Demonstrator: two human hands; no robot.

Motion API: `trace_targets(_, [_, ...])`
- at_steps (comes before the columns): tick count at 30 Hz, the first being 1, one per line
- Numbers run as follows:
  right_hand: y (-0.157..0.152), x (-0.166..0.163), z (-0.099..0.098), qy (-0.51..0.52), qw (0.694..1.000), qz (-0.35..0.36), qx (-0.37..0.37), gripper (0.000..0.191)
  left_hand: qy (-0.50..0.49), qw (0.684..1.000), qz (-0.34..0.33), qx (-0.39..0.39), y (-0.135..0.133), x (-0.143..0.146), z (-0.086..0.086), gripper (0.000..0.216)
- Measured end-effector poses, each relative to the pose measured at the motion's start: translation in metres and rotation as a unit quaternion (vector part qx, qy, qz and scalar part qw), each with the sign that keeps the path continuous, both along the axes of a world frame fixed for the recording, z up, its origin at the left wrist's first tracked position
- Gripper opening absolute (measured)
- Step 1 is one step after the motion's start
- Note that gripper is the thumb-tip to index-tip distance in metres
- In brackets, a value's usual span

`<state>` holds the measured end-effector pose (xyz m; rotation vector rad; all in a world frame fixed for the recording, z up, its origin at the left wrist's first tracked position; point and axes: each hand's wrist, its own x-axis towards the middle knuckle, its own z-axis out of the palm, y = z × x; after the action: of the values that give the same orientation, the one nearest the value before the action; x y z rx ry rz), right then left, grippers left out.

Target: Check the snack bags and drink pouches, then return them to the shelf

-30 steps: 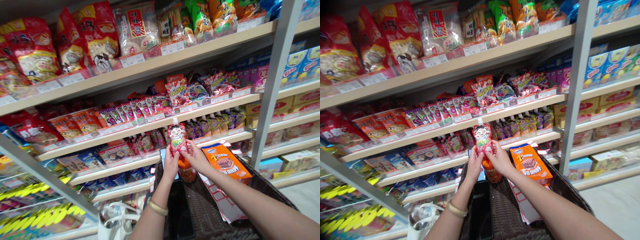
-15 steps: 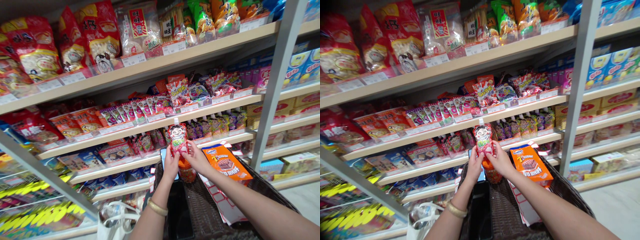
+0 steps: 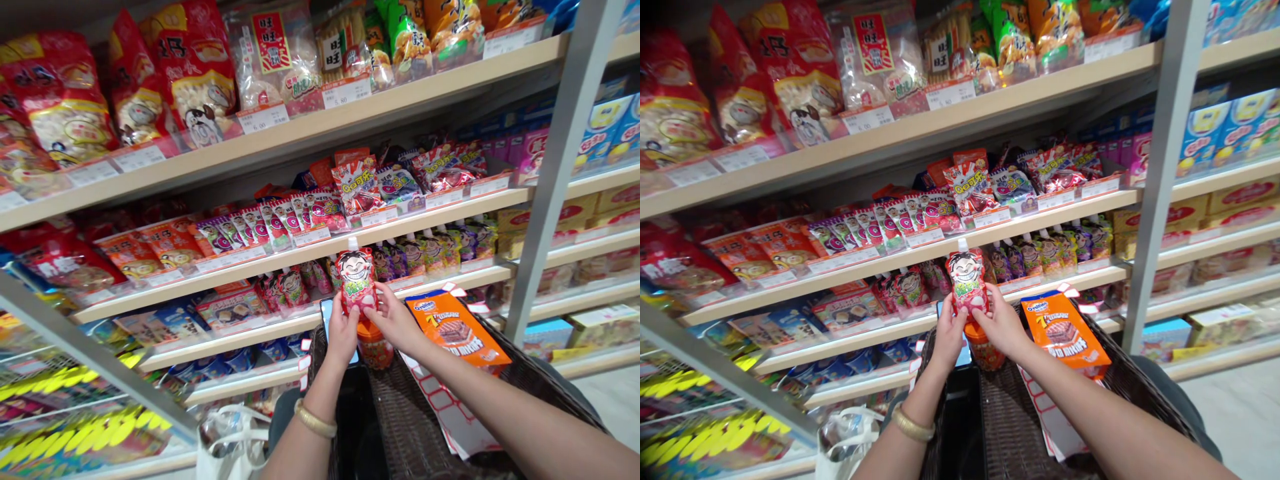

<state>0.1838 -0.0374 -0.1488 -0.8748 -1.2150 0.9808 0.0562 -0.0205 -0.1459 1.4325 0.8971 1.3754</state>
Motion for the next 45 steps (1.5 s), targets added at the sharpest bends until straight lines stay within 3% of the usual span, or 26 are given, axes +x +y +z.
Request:
trace_targets(36, [0.004,0.001,-0.005,-0.011,1.0,-0.01,-0.001,0.049,-0.006,1.0,0.007,-0.01,0.004,0.001,-0.005,0.065])
trace_targets(45, [0.004,0.002,-0.005,-0.012,1.0,-0.02,0.007,0.049,0.002,1.0,0.005,-0.005,0.012,-0.001,-0.012,0.073])
